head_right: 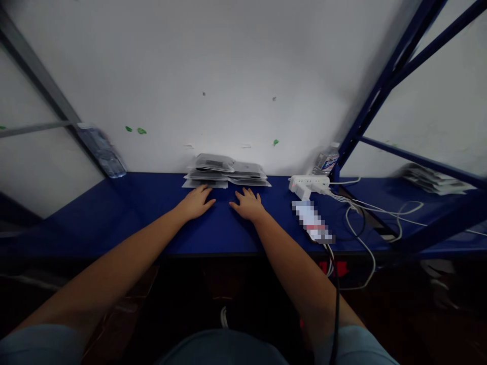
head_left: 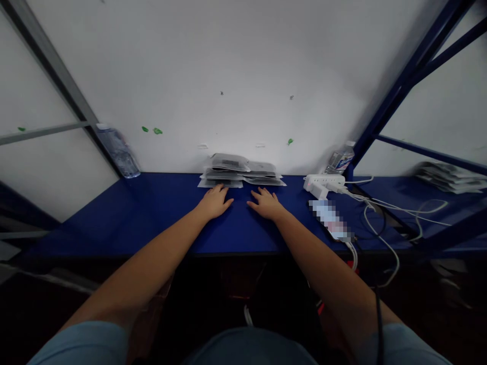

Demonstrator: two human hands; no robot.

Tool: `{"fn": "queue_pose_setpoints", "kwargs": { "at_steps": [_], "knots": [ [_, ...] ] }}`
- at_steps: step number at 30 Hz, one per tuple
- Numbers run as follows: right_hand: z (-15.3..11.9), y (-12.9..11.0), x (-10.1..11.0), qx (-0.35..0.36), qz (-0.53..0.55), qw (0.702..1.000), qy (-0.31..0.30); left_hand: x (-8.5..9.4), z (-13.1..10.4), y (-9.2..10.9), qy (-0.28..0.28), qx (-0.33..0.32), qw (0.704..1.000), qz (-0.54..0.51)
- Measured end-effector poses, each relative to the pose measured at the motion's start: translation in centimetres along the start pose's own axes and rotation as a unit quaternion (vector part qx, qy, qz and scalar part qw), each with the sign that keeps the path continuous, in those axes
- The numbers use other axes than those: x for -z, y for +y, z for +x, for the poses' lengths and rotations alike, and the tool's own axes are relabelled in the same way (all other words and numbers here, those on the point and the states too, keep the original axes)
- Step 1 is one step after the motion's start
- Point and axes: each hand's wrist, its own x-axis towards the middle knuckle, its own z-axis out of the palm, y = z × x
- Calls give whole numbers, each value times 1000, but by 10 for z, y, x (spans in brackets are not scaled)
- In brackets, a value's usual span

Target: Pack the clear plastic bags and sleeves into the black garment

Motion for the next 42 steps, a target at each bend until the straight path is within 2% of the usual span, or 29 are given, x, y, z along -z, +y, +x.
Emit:
{"fn": "queue_pose_setpoints", "kwargs": {
  "at_steps": [3,11,16,27,33,42],
  "knots": [
    [1,0,0,1,4,1000,0,0,2,-5,6,15,1000,17],
    [1,-1,0,1,4,1000,-9,0,8,-6,-69,51,996,21],
    [0,-2,2,-3,8,1000,-17,3,13,-5,-86,65,994,34],
    [1,0,1,0,7,1000,-17,3,12,-6,-64,49,997,17],
    [1,0,1,0,1,1000,-16,5,10,-7,-10,23,999,25],
    [2,1,2,2,11,1000,-22,22,5,-20,52,-51,996,50]
  ]
}}
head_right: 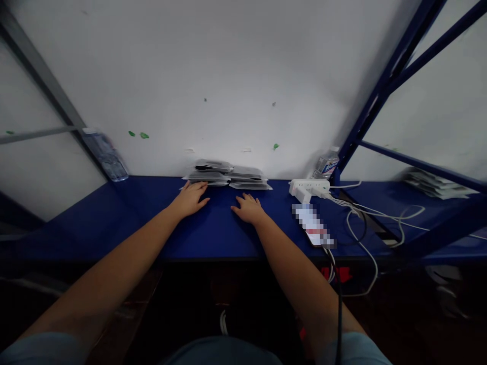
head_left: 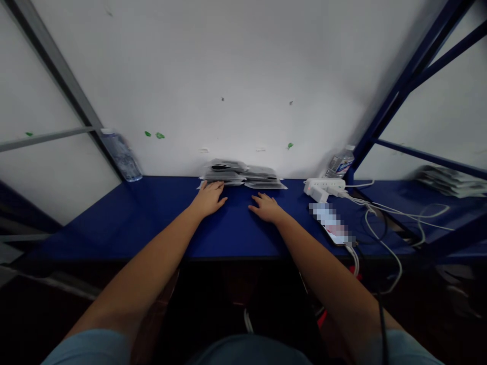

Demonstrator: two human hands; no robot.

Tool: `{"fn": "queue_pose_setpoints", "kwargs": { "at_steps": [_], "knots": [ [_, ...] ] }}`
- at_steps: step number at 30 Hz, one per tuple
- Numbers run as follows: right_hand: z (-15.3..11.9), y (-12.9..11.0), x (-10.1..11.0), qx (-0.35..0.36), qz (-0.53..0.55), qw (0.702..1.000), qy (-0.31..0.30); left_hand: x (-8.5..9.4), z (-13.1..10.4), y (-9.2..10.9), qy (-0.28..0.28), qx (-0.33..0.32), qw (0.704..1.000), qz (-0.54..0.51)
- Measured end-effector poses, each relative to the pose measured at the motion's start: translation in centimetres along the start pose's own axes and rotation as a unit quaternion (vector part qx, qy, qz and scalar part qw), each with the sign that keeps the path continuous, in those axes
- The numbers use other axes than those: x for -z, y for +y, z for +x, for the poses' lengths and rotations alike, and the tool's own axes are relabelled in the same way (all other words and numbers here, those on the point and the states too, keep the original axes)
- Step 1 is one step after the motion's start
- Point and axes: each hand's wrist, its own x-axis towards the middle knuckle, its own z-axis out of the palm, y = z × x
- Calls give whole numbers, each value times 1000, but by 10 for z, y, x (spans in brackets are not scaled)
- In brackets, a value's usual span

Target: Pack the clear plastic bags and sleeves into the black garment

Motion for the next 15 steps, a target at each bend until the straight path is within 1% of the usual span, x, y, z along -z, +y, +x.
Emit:
{"fn": "queue_pose_setpoints", "kwargs": {
  "at_steps": [4,7,10,13,15],
  "knots": [
    [-1,1,1,4,3,1000,4,9,-1,-7,45,-45,998,-16],
    [1,2,0,7,17,1000,20,17,-4,-6,67,-83,993,-43],
    [5,4,-1,35,73,994,73,25,-7,-1,67,-109,989,-70],
    [8,5,-2,58,154,975,147,30,-9,6,60,-136,986,-80],
    [8,6,0,58,203,963,169,31,-10,11,49,-151,984,-77]
  ]
}}
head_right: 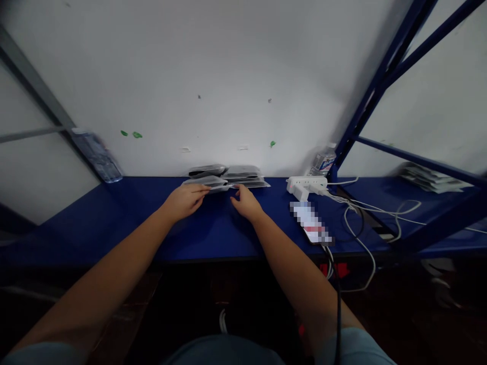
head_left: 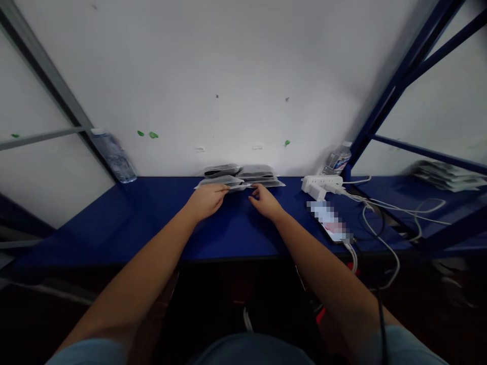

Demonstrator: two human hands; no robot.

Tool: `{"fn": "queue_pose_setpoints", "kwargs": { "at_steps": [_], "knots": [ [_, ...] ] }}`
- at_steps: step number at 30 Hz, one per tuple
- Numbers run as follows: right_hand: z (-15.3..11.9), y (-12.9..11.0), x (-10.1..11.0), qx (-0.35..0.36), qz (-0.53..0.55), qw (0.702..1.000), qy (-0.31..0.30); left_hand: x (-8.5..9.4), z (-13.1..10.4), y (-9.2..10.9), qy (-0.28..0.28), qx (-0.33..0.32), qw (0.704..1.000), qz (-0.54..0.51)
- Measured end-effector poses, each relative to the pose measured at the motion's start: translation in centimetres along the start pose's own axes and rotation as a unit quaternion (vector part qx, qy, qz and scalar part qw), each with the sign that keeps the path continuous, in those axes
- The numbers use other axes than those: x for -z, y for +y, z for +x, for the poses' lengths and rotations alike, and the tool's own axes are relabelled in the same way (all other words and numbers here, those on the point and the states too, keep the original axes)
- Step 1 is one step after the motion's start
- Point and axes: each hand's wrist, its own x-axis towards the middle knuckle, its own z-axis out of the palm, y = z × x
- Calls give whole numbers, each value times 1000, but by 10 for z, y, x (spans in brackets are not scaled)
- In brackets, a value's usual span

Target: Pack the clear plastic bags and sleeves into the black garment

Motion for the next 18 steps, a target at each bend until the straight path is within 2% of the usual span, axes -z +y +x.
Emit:
{"fn": "queue_pose_setpoints", "kwargs": {
  "at_steps": [4,7,9,12,15,18],
  "knots": [
    [0,-5,4,-9,116,993,-31,-4,3,17,-37,-4,999,15],
    [4,-8,3,-62,188,979,-49,-9,7,36,-70,-12,997,7],
    [7,-7,1,-100,195,975,-39,-11,9,50,-87,-19,996,-11],
    [11,-3,-1,-118,173,978,-20,-10,13,64,-116,-41,991,-51],
    [11,0,-1,-120,154,980,-29,-6,17,64,-138,-71,976,-154],
    [9,-2,-1,-118,156,978,-70,-3,19,51,-85,-53,968,-230]
  ]
}}
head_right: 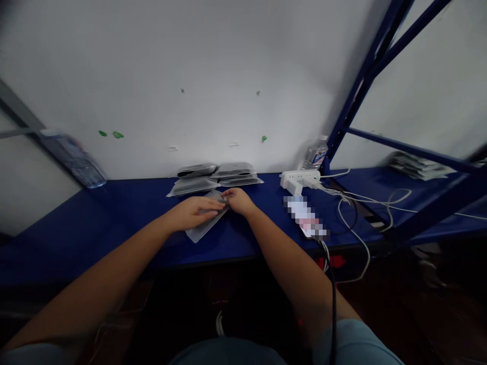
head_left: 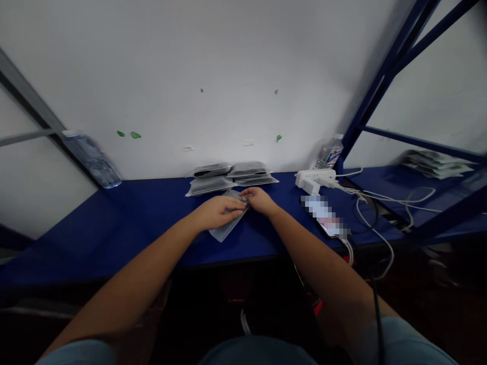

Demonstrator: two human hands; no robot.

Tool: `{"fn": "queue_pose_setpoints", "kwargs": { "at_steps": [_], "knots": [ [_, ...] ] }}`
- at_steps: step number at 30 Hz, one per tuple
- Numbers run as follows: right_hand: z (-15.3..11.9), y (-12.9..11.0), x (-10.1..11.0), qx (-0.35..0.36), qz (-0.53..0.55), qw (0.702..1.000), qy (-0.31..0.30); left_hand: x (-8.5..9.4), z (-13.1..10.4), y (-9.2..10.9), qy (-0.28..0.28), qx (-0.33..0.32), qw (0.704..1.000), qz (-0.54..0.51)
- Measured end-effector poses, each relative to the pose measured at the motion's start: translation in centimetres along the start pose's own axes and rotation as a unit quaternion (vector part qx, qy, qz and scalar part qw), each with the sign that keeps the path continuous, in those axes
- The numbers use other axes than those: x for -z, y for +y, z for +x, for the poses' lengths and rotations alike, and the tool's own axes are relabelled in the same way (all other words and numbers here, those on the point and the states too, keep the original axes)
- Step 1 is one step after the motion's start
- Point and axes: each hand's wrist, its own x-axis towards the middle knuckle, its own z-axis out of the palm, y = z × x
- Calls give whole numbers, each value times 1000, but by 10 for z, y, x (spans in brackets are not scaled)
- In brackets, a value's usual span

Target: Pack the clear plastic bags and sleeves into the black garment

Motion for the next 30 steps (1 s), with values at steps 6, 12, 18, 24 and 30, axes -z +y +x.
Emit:
{"fn": "queue_pose_setpoints", "kwargs": {
  "at_steps": [6,12,18,24,30],
  "knots": [
    [-8,-5,-6,119,-38,988,-95,1,-2,-17,70,128,988,47],
    [-8,-4,-13,53,70,992,-91,-11,4,-22,54,229,971,36],
    [-7,-6,-20,22,126,989,-76,-11,5,-31,60,278,958,27],
    [-6,-10,-27,58,87,994,-34,-13,9,-27,38,263,964,8],
    [-5,-13,-25,-7,86,995,-56,-14,10,-38,65,291,954,4]
  ]
}}
